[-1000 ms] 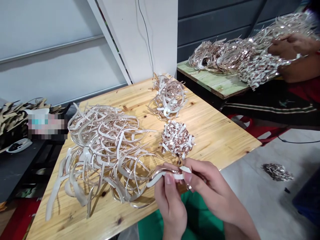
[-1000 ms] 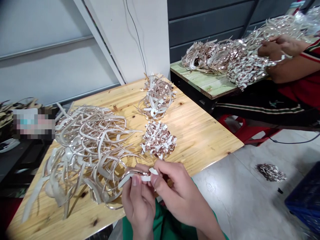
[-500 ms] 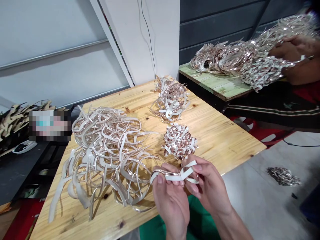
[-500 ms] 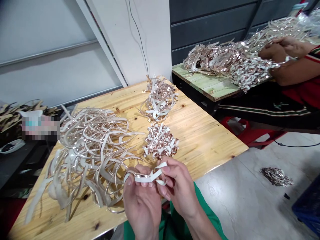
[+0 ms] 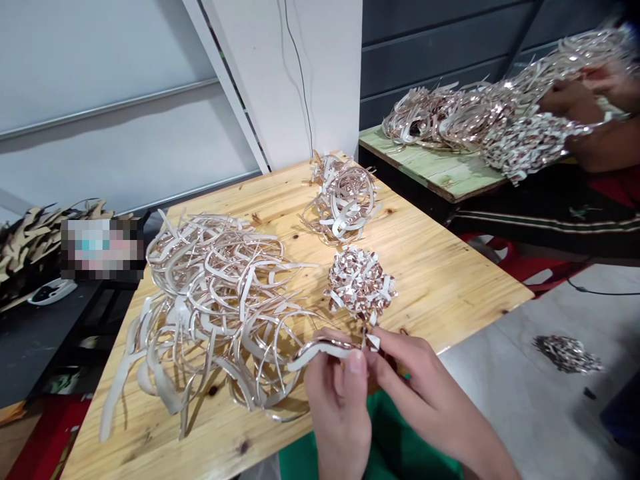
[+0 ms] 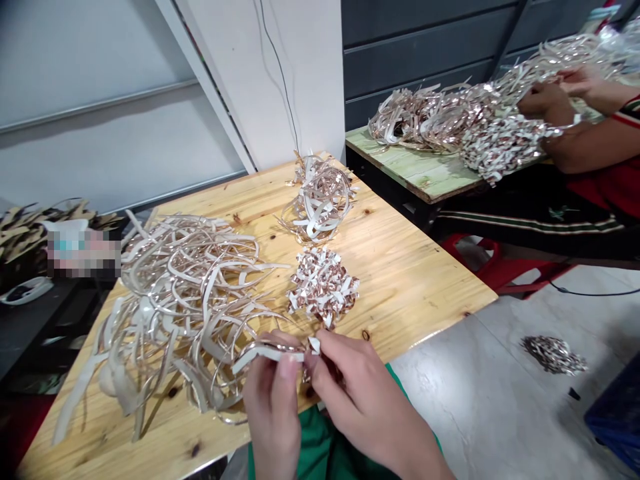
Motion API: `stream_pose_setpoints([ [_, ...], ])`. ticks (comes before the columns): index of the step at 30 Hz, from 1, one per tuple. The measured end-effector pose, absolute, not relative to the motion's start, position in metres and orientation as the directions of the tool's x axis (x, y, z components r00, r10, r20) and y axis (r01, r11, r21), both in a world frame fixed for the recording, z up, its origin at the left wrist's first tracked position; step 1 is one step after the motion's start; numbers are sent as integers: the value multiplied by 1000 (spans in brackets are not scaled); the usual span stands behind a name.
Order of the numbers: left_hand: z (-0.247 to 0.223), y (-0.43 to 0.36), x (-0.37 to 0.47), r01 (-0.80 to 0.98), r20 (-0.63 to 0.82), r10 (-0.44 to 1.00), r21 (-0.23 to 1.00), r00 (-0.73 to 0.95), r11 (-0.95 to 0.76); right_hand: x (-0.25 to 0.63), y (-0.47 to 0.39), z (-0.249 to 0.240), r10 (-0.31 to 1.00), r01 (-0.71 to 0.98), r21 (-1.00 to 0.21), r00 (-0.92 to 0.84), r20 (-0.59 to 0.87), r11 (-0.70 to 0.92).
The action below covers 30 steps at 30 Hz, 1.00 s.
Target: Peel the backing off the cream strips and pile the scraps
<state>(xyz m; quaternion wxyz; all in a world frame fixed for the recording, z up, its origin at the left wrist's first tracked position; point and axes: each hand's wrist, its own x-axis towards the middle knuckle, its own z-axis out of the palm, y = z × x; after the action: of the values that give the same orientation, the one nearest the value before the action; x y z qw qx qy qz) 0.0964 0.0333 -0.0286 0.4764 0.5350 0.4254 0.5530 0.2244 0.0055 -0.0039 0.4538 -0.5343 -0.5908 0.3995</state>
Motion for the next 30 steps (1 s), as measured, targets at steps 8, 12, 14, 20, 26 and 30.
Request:
stream_pose_setpoints([
  [8,-20,40,94,47,160,951,983,266,-178,226,7,-11,991,125,-983,10,136,134],
  [12,-22,44,97,48,220,951,971,219,-235,225,7,-21,992,-28,-995,82,92,95],
  [14,-25,44,97,21,223,951,972,215,-232,223,8,-23,992,-134,-989,116,45,60],
  [20,-34,38,98,-194,159,967,973,198,-121,217,10,-20,979,-507,-862,166,-118,-18],
  [26,-37,40,103,-402,148,978,912,144,-79,213,13,-19,971,-682,-710,239,9,175],
  [30,-38,40,108,-489,68,993,872,96,-12,211,18,-15,954,-712,-645,281,101,278],
])
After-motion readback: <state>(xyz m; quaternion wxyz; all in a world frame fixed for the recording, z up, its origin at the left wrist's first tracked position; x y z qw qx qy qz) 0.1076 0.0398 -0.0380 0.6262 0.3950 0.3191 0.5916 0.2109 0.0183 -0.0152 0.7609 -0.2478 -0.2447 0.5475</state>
